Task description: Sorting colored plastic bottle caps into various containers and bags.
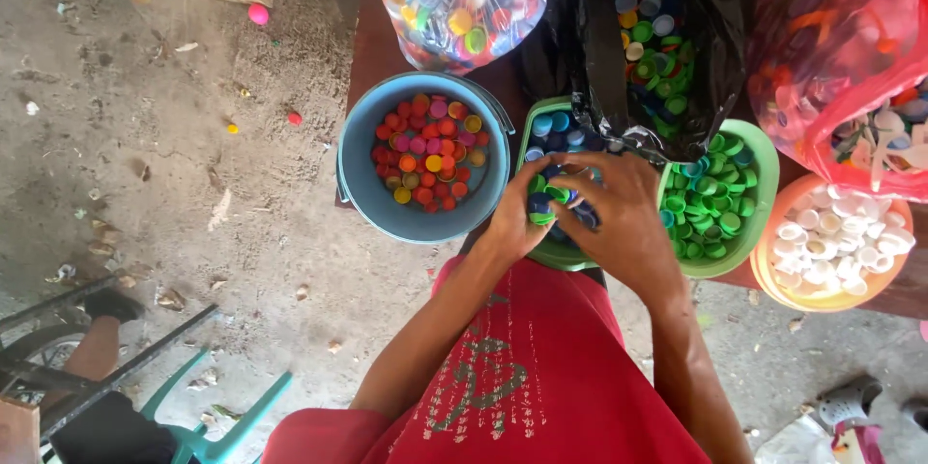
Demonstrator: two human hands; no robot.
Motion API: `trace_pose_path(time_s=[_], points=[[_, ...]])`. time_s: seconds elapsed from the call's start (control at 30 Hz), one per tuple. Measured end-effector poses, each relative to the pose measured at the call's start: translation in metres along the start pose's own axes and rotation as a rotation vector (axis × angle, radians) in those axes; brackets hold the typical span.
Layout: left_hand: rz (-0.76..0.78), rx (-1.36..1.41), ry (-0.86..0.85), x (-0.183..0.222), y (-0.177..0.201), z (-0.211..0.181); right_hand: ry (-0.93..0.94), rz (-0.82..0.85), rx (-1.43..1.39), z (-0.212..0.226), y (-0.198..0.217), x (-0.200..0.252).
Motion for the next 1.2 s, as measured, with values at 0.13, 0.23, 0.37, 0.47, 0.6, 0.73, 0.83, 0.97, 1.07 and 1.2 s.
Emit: trace_pose_path(time_s=[0.13,0.23,0.37,0.47,0.6,0.73,0.83,0.97,1.07,1.2], points=[[0.01,-0.014,0.017,-0.001,0.007,0.003,-0.073,0.091,0.069,-0.005,-0.02,0.008],[-0.018,0.0,0.032,-0.004,0.02,0.009,-0.059,0.061,0.09,-0.008,-0.027,0.014],[-0.045,0.019,0.043,-0.012,0.046,0.019,-0.07,0.016,0.118,-0.014,-0.035,0.018],[-0.059,0.023,0.053,-0.008,0.031,0.016,-0.112,-0.058,0.088,-0.021,-0.037,0.019],[-0.107,-0.02,0.057,-0.002,0.015,0.013,-0.252,-0.225,-0.11,-0.029,-0.028,0.025],[-0.124,-0.042,0.082,-0.002,0.006,0.006,-0.458,-0.26,-0.335,-0.048,-0.015,0.045],[-0.105,-0.031,0.089,-0.003,0.007,0.003,-0.391,-0.203,-0.037,-0.049,-0.007,0.049],[-0.088,-0.045,0.072,-0.006,0.009,0.007,-0.308,-0.116,0.032,-0.038,-0.006,0.041],[-0.078,-0.088,0.074,-0.002,0.009,0.01,-0.24,-0.033,-0.027,-0.027,-0.009,0.034],[-0.009,-0.109,0.092,0.001,0.016,0.017,-0.152,0.036,0.072,-0.035,-0.015,0.034]])
Point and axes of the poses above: each hand's wrist, its own x-axis away from the middle knuckle, its own y-axis out of the back of the hand, z = x × y, the point moved 3 cm from there along -x, towards the middle knuckle, and after that the axes turned 6 degrees about -y, right-handed, at the moved point
